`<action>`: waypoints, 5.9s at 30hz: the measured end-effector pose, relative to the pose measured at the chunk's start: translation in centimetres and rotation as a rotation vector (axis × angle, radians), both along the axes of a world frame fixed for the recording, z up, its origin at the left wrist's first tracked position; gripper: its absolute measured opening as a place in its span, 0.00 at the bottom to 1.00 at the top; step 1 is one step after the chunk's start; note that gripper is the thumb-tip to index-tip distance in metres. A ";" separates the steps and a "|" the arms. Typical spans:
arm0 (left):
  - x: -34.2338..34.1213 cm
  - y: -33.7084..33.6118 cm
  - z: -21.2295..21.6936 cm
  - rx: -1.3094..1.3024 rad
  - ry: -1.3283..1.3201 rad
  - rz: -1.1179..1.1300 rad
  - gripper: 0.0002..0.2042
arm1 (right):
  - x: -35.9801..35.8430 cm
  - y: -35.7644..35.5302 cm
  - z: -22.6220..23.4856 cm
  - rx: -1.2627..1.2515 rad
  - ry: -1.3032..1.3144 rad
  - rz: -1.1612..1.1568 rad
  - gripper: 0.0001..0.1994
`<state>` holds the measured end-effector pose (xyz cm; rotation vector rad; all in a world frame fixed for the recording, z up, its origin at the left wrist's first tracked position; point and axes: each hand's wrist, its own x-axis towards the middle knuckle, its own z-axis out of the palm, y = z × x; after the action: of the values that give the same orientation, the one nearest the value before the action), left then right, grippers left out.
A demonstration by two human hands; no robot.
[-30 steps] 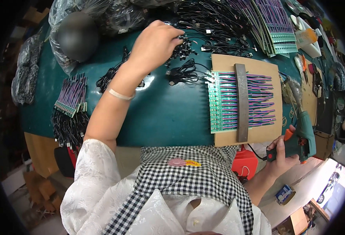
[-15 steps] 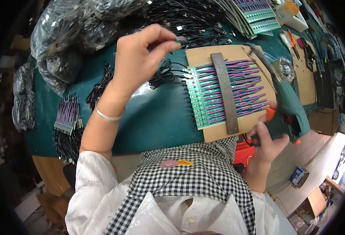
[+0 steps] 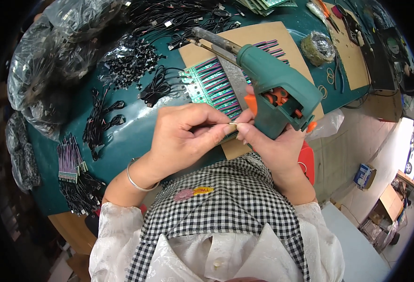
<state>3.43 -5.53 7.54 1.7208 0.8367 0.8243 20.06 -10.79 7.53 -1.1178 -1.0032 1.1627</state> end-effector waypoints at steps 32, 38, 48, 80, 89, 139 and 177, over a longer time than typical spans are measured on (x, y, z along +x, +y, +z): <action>-1.9 1.4 -2.0 -0.146 0.191 0.253 0.04 | 0.5 -1.1 -1.1 -0.089 -0.083 -0.098 0.16; -1.8 5.2 -3.7 0.123 0.499 0.238 0.05 | 3.1 -3.2 -1.1 -0.139 -0.043 -0.059 0.20; -1.7 6.6 -3.7 0.141 0.649 0.150 0.05 | 4.0 -4.1 -1.4 -0.213 -0.124 -0.038 0.18; -1.4 6.4 -3.8 0.120 0.612 0.192 0.05 | 4.5 -3.7 -1.3 -0.162 -0.091 -0.073 0.27; -1.9 6.1 -3.5 0.184 0.573 0.141 0.05 | 4.9 -4.3 -1.4 -0.162 -0.088 -0.052 0.26; -1.9 7.0 -3.9 0.265 0.565 -0.006 0.05 | 4.4 -4.8 -1.9 -0.250 -0.180 0.038 0.19; -21.0 0.5 -1.4 0.459 0.920 0.779 0.06 | 5.1 -3.1 -1.0 -0.035 -0.069 0.021 0.25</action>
<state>-17.56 -5.04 6.15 2.2256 2.1638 0.7153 25.16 -13.91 6.55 -1.1848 -1.0537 1.1691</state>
